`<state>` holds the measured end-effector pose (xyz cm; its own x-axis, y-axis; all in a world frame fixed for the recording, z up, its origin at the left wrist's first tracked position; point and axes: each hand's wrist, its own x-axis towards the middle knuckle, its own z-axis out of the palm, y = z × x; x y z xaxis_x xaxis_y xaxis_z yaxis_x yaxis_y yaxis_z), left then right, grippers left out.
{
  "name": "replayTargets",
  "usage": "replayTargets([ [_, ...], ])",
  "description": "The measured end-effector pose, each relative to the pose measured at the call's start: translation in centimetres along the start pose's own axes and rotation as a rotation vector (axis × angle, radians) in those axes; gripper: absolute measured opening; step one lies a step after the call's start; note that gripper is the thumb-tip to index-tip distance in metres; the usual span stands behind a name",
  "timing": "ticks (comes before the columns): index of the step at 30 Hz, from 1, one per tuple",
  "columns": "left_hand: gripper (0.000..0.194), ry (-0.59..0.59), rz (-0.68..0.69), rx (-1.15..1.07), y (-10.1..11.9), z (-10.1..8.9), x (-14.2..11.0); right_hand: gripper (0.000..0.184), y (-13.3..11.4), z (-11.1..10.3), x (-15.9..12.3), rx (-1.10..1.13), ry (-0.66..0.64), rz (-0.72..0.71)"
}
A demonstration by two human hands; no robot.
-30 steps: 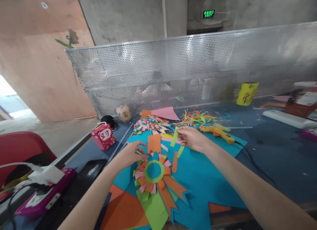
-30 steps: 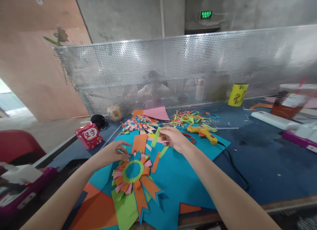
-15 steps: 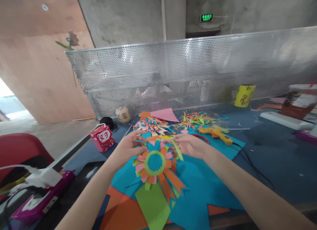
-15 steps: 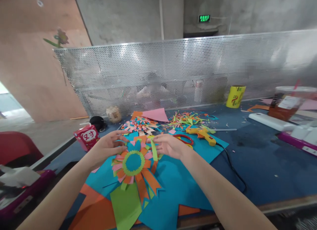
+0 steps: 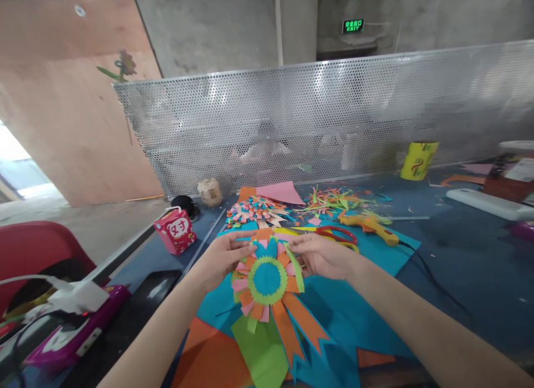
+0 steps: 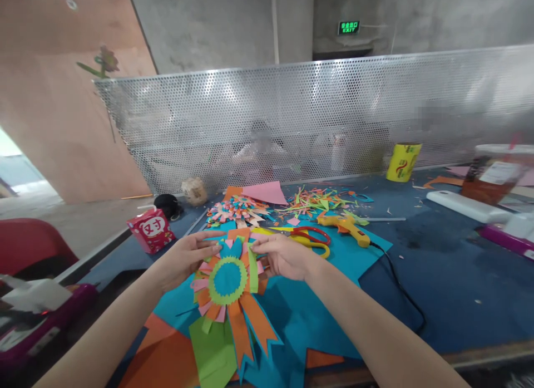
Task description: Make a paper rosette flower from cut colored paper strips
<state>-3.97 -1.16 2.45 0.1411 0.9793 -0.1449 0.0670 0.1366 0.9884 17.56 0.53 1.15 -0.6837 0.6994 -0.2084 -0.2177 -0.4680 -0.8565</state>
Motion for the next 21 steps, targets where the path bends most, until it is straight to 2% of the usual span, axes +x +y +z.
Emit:
replayTargets([
  [5, 0.047, 0.035, -0.016, -0.085, -0.2, 0.2, 0.2, 0.009, -0.1, 0.1, 0.1, 0.0, -0.018, -0.003],
  [8, 0.046, 0.029, -0.096, -0.131, -0.3, 0.7, 0.0, 0.006, 0.0, -0.1, 0.1, -0.008, -0.008, -0.01],
  [11, 0.054, 0.056, -0.212, -0.143, -0.5, 1.4, -0.4, 0.008, 0.2, -0.5, 0.1, -0.019, 0.032, -0.015],
  [14, 0.056, 0.041, -0.236, -0.137, -0.4, 1.8, -0.7, 0.01, 0.3, -0.6, 0.1, -0.039, 0.027, -0.009],
  [17, 0.044, -0.009, -0.104, -0.158, 0.0, 1.6, -0.8, 0.011, 0.0, -0.4, -0.1, -0.059, 0.007, -0.039],
  [21, 0.039, 0.199, 0.241, -0.252, 0.4, 0.6, -0.4, 0.009, -1.3, -0.6, -0.6, 0.056, 0.114, -0.295],
])
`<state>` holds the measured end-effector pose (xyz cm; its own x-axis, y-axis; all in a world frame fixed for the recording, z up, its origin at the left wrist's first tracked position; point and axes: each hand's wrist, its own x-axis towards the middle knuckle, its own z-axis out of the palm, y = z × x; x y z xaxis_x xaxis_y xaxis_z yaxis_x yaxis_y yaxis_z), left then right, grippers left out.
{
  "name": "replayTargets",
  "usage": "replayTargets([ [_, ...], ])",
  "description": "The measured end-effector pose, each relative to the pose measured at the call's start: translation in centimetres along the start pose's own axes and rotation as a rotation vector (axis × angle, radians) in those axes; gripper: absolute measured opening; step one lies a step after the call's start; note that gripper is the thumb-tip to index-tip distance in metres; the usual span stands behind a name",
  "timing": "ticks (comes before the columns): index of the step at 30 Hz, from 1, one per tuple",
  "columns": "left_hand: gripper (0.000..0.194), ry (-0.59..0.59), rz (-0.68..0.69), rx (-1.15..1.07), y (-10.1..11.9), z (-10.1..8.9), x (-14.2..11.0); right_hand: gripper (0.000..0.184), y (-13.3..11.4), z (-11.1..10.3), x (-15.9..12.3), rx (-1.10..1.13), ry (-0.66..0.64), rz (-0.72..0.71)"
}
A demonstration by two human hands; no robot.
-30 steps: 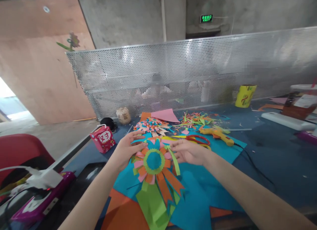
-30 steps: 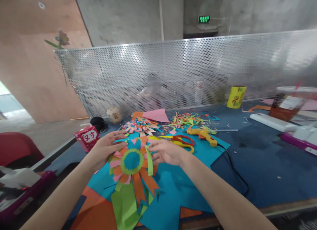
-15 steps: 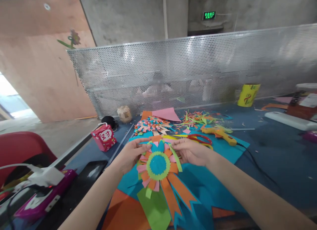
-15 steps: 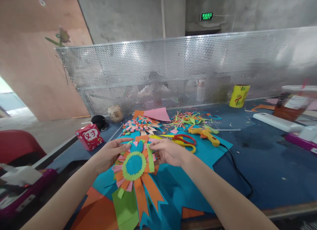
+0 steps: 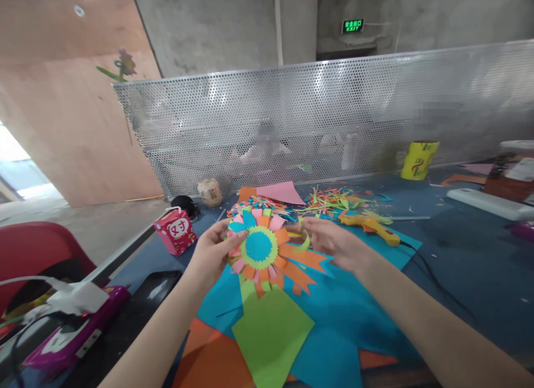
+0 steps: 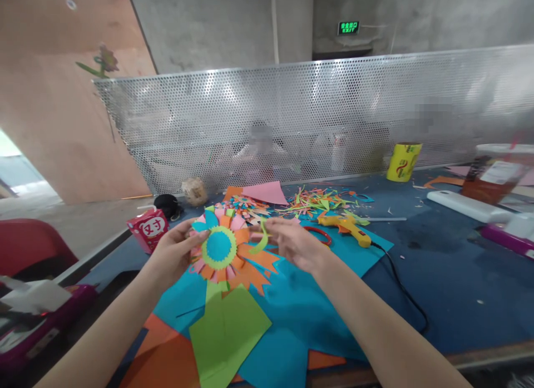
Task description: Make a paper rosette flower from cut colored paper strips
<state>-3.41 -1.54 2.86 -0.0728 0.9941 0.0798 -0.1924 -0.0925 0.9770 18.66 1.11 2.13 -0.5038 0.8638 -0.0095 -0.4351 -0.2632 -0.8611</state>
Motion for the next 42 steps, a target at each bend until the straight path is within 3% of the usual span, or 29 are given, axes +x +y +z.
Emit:
replayTargets([
  [2, 0.039, 0.006, 0.011, 0.016, -0.1, -0.3, 0.3, 0.009, -0.9, -0.4, 0.0, 0.086, 0.065, -0.1],
  [4, 0.036, -0.047, -0.075, 0.045, -0.2, -0.4, 0.4, 0.009, -1.7, -0.8, -0.1, 0.156, 0.101, -0.141],
  [8, 0.035, -0.088, -0.155, 0.02, -0.3, -0.1, 0.1, 0.012, -2.3, -1.1, -0.4, 0.201, 0.078, -0.157],
  [12, 0.037, -0.13, -0.188, 0.008, -0.2, 0.1, -0.4, 0.016, -2.1, -0.9, -0.4, 0.174, 0.139, -0.112],
  [16, 0.019, -0.153, 0.009, 0.135, 0.0, -0.4, -0.4, 0.014, -2.2, -1.0, -0.3, 0.157, 0.113, -0.109],
  [20, 0.019, -0.074, 0.294, 0.266, 0.3, -1.1, 0.1, 0.013, -2.5, -1.4, -0.2, 0.137, 0.138, -0.162],
  [22, 0.017, -0.065, 0.32, 0.326, 0.3, -1.2, 0.2, 0.013, -2.6, -1.5, -0.2, 0.145, 0.161, -0.181],
  [26, 0.017, -0.128, 0.246, 0.411, 0.0, -1.1, -0.1, 0.012, -2.5, -1.7, 0.0, 0.108, 0.137, -0.244],
  [29, 0.019, -0.138, 0.405, 0.629, 0.1, -1.1, -0.4, 0.013, -2.3, -1.8, 0.0, 0.101, 0.112, -0.28],
  [32, 0.009, -0.252, 0.671, 0.92, 0.6, -1.3, -0.6, 0.013, -2.2, -2.1, 0.1, 0.113, 0.094, -0.293],
  [34, 0.012, -0.363, 0.763, 1.039, 1.0, -1.5, -0.7, 0.012, -2.2, -2.1, 0.1, 0.098, 0.099, -0.285],
  [37, 0.014, -0.418, 0.757, 1.091, 1.6, -1.7, -1.1, 0.011, -2.2, -1.7, 0.0, 0.054, 0.137, -0.315],
  [42, 0.009, -0.307, 0.675, 0.904, 2.6, -1.9, -2.1, 0.018, -2.4, -0.4, -0.8, -0.111, 0.153, -0.507],
])
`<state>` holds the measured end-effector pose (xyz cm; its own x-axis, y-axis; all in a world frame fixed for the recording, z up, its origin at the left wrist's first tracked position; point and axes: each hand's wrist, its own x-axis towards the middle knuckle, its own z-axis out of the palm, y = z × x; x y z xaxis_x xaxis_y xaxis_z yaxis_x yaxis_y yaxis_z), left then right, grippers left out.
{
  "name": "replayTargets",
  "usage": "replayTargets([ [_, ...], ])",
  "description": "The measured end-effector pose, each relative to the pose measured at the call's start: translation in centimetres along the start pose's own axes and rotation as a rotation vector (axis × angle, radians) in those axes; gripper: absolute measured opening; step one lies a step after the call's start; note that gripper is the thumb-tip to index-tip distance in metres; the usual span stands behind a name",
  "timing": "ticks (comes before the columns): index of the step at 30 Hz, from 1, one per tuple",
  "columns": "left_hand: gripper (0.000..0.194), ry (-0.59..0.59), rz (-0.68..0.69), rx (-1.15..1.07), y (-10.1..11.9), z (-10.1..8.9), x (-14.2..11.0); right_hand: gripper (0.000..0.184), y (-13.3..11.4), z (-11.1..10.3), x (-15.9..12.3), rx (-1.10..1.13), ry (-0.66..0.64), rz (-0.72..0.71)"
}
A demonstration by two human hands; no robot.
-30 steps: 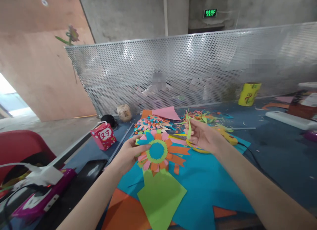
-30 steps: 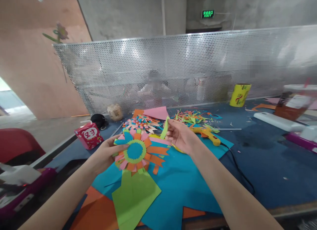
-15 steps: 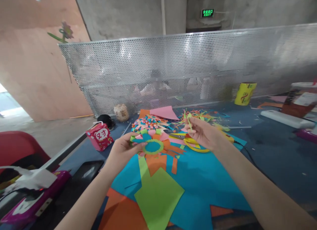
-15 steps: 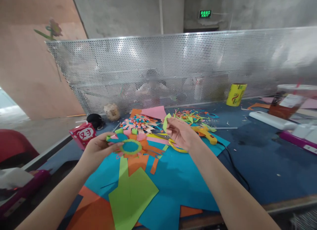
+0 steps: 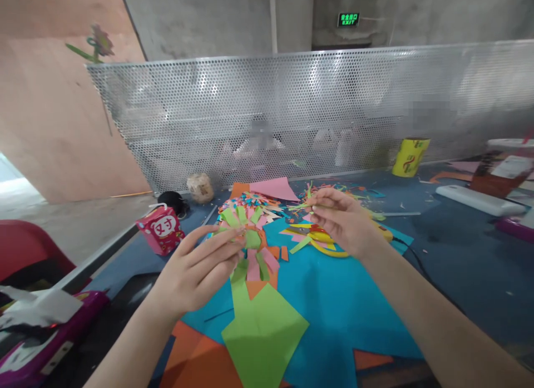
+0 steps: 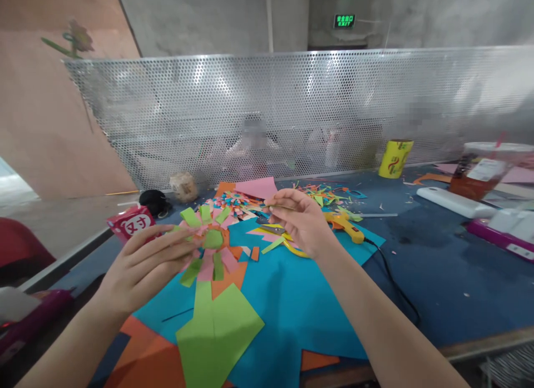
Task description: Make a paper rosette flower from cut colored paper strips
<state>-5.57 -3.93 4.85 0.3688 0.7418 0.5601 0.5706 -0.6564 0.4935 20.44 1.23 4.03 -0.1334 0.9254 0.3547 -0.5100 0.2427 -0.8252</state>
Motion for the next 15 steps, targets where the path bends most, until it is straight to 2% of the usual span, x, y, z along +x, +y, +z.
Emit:
replayTargets([
  [4, 0.016, 0.113, -0.008, -0.04, 0.0, -0.3, -0.5, 0.016, -0.3, 0.8, -1.3, -0.221, -0.152, -0.207],
  [8, 0.022, 0.166, 0.124, 0.038, -0.5, 0.5, -0.8, 0.019, -0.1, 1.7, -2.7, -0.262, -0.266, -0.277],
  [11, 0.023, 0.201, 0.186, -0.064, -0.5, 1.7, -1.0, 0.018, -0.2, 2.3, -3.1, -0.232, -0.212, -0.302],
  [13, 0.02, 0.235, 0.105, -0.123, -0.3, 2.6, -1.1, 0.017, -0.5, 2.3, -2.9, -0.194, -0.108, -0.317],
  [15, 0.019, 0.273, -0.042, -0.175, -0.1, 3.4, -1.1, 0.015, -0.9, 2.2, -2.6, -0.145, -0.007, -0.31],
])
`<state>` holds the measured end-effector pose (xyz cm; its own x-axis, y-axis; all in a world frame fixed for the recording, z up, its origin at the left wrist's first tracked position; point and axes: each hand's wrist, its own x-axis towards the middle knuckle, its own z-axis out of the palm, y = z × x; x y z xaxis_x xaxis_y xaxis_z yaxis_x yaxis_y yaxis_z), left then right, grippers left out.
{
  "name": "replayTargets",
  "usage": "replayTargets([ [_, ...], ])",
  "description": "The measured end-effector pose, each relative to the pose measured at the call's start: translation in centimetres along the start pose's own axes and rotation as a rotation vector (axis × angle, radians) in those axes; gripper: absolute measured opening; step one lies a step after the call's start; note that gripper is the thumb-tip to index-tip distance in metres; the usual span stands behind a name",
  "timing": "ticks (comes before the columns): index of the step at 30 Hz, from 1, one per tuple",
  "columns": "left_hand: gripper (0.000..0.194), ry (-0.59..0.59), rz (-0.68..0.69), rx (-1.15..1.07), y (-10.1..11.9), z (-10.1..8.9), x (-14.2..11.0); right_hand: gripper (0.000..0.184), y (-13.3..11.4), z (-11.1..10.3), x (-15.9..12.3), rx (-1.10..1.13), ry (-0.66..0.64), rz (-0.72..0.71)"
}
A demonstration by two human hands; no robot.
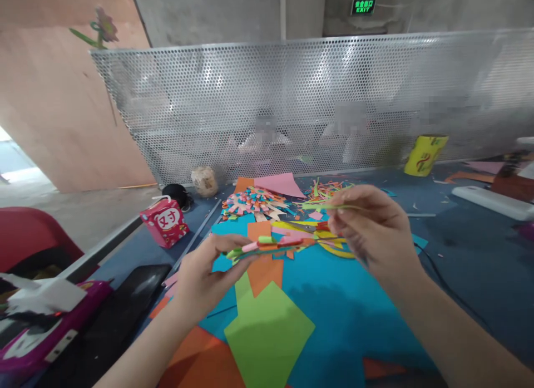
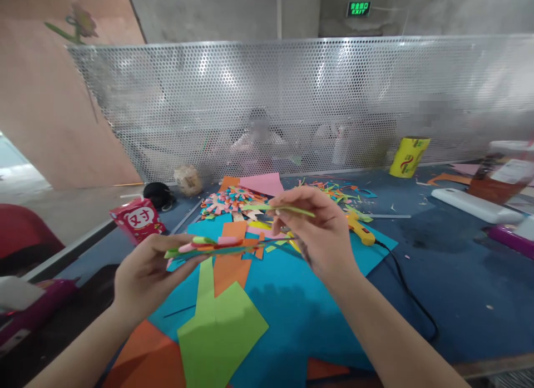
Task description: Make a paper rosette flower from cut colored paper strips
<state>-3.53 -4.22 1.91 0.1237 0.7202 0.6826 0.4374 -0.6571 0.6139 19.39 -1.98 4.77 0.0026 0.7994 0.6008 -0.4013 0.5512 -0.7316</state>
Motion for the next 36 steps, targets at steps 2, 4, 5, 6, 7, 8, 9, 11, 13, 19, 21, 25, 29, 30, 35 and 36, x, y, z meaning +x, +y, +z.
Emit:
replayTargets([
  [2, 0.023, -0.006, -0.163, -0.107, 0.0, 0.6, -0.1, 0.012, -0.1, -0.4, 0.5, 0.033, 0.069, 0.013],
  [4, 0.029, -0.076, -0.306, -0.27, 0.0, 1.0, 0.0, 0.009, 0.1, -0.8, 0.8, 0.027, 0.093, 0.029],
  [5, 0.03, -0.103, -0.356, -0.339, 0.0, 1.1, 0.1, 0.008, 0.3, -0.9, 0.9, 0.013, 0.096, 0.039],
  [6, 0.031, -0.123, -0.388, -0.393, 0.0, 1.2, 0.2, 0.007, 0.5, -1.1, 1.0, -0.008, 0.097, 0.054],
  [7, 0.03, -0.142, -0.408, -0.433, 0.0, 1.3, 0.3, 0.006, 0.7, -1.2, 1.1, -0.034, 0.099, 0.074],
  [8, 0.029, -0.165, -0.418, -0.462, 0.0, 1.3, 0.4, 0.005, 1.0, -1.3, 1.2, -0.065, 0.104, 0.089],
  [9, 0.027, -0.183, -0.42, -0.482, 0.0, 1.3, 0.5, 0.004, 1.2, -1.3, 1.2, -0.101, 0.111, 0.095],
  [11, 0.026, -0.205, -0.409, -0.506, 0.1, 1.2, 0.6, 0.004, 1.5, -1.3, 1.3, -0.193, 0.122, 0.068],
  [13, 0.025, -0.209, -0.38, -0.515, 0.1, 1.1, 0.6, 0.005, 1.6, -1.2, 1.2, -0.289, 0.117, 0.004],
  [19, 0.021, -0.169, -0.099, -0.294, -0.1, 0.7, 0.1, 0.007, 0.7, -0.7, 0.3, -0.447, 0.08, -0.146],
  [21, 0.021, -0.173, 0.143, -0.168, -0.2, 0.5, 0.1, 0.013, 0.4, -0.7, -0.2, -0.437, 0.027, -0.206],
  [25, 0.021, -0.172, 0.552, 0.023, 0.4, 0.1, 0.5, 0.027, 0.0, -0.8, -1.0, -0.432, -0.169, -0.349],
  [29, 0.018, -0.102, 0.677, 0.203, 1.4, -0.4, 1.0, 0.035, -0.3, -0.9, -1.3, -0.447, -0.353, -0.455],
  [30, 0.016, -0.088, 0.681, 0.234, 1.6, -0.5, 1.0, 0.035, -0.4, -0.9, -1.3, -0.454, -0.379, -0.473],
  [35, 0.014, -0.039, 0.673, 0.31, 1.9, -0.8, 1.0, 0.035, -0.8, -0.8, -1.2, -0.474, -0.484, -0.494],
  [36, 0.014, -0.046, 0.673, 0.318, 1.9, -0.9, 1.0, 0.033, -0.9, -0.8, -1.2, -0.474, -0.506, -0.496],
])
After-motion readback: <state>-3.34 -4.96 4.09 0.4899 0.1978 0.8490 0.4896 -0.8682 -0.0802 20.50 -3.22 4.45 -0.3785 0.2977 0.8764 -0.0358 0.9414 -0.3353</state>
